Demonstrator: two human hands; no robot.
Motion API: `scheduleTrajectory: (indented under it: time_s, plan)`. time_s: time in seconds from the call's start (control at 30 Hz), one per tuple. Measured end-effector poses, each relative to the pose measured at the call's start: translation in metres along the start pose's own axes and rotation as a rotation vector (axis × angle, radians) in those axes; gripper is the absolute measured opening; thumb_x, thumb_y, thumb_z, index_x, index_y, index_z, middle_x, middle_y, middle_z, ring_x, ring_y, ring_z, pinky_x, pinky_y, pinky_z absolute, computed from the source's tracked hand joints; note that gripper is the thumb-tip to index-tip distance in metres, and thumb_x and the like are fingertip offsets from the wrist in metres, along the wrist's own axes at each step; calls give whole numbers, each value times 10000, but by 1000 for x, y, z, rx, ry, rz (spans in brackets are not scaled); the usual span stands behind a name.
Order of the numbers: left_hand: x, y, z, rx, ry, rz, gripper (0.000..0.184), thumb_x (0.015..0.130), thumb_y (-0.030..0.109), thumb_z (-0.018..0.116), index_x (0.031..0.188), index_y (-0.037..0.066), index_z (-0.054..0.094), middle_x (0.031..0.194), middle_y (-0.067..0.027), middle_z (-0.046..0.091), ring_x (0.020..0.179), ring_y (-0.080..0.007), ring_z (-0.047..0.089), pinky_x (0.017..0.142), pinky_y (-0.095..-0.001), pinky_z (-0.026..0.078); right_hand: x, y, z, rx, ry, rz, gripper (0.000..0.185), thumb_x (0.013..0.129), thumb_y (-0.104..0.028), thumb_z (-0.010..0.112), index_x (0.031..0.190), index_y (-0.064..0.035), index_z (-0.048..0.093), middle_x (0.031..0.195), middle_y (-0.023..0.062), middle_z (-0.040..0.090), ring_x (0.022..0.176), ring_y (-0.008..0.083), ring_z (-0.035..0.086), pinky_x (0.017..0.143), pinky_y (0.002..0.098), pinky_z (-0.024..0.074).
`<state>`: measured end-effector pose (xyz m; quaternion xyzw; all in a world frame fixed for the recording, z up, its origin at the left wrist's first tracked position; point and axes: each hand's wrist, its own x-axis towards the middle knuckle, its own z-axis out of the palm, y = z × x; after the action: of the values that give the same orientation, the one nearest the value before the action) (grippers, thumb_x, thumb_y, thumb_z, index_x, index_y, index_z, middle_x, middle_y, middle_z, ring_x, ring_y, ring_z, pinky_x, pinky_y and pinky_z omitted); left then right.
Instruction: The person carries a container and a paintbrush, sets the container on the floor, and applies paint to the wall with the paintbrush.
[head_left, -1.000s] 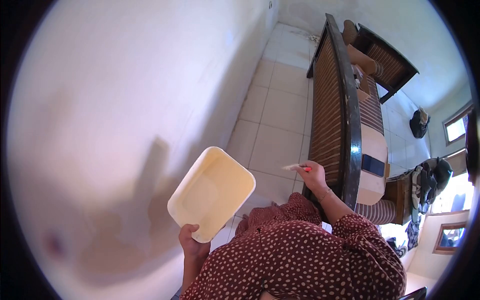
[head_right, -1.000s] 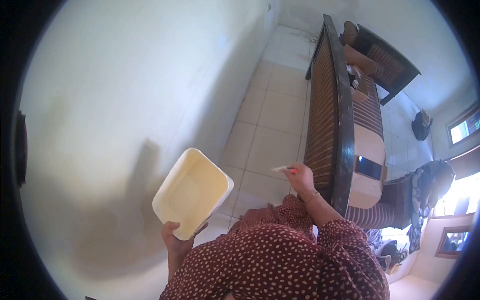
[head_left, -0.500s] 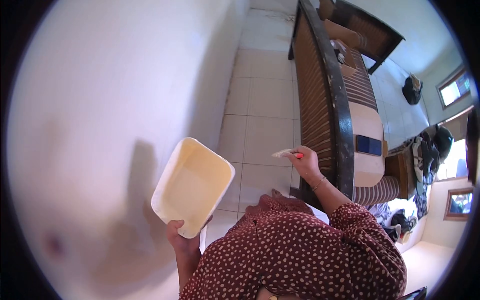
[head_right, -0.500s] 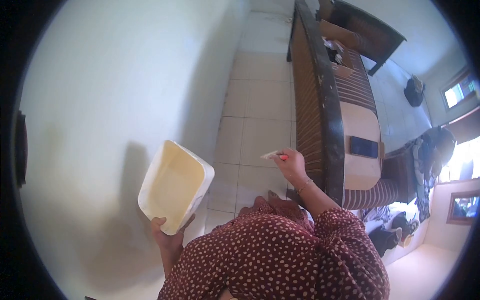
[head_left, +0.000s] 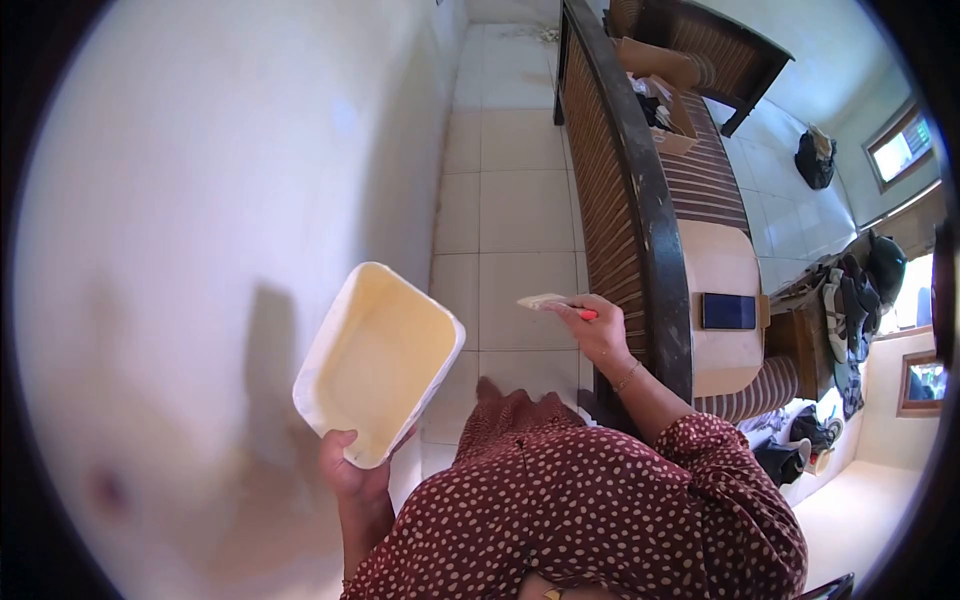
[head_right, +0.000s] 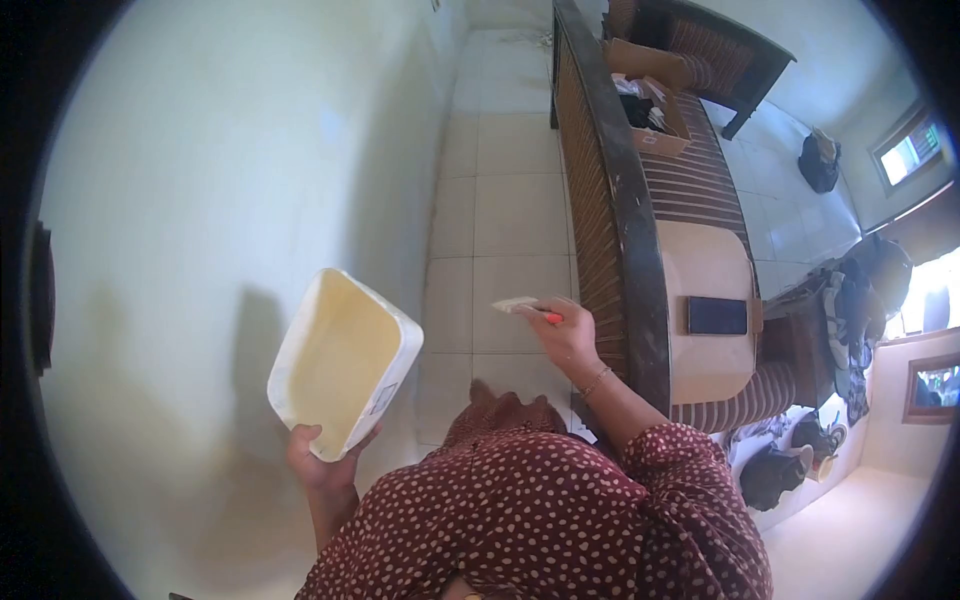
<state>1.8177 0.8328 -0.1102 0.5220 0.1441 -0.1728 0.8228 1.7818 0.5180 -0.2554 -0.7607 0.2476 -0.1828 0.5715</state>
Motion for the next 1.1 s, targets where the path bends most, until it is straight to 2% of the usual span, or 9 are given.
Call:
scheduleTrajectory:
  time_s: [0.23,0.37,0.6,0.7,0.8,0.87,0.97,1.07,1.1]
  plan:
    - [54,25,17,33,-182,-79,669,711,272,468,1316,14,348,1203,-185,518,1022,-383,564,793,-530,498,8,-35,-17,45,79,274,217,780,-191,718,816,17,667,678,19,581,621,68,499,573,228,428]
    - [81,19,35,51,-236,-66,650,710,269,468,1306,33,364,1219,-178,505,1039,-384,552,797,-533,485,27,-22,-29,153,190,190,155,808,-144,694,835,5,662,613,-29,554,505,27,478,460,171,380]
    - [120,20,58,0,-295,-83,637,706,259,469,1300,46,374,1219,-178,501,1040,-403,542,802,-562,465,44,-44,-40,191,206,215,176,803,-149,700,848,17,662,656,-9,565,556,43,488,502,204,402]
    - [130,22,95,31,-216,-83,646,706,258,469,1305,38,366,1225,-181,497,1058,-405,535,816,-570,459,80,-39,-45,170,197,150,158,806,-140,697,844,10,666,659,-7,570,544,42,491,491,193,401]
    - [151,21,99,-36,-384,-38,650,709,255,464,1303,14,358,1214,-189,506,1043,-407,547,807,-572,467,115,-43,-53,150,158,64,125,813,-117,684,842,4,670,670,-12,576,523,37,497,470,173,400]
    - [142,24,113,-56,-293,-33,655,707,257,469,1298,-2,356,1201,-198,514,1022,-408,561,784,-564,484,125,-59,-56,216,109,25,117,808,-104,686,841,8,671,689,-2,577,540,42,504,476,177,404]
    - [157,24,126,-69,-264,-33,662,707,259,477,1299,-9,354,1190,-208,521,994,-408,577,761,-555,499,153,-57,-60,67,114,-70,159,754,-107,723,832,20,666,715,57,592,626,117,545,596,248,438]
    - [169,27,128,-62,-244,-38,673,706,264,487,1308,0,346,1194,-210,517,991,-407,580,764,-552,500,165,-62,-61,50,146,-103,156,737,-88,727,829,21,664,730,80,601,663,140,561,630,258,442]
    - [176,27,131,-58,-231,-49,677,705,266,490,1312,4,343,1198,-210,515,993,-406,579,769,-551,499,170,-59,-62,41,140,-117,145,751,-87,721,834,19,665,733,61,590,635,111,545,584,236,432]
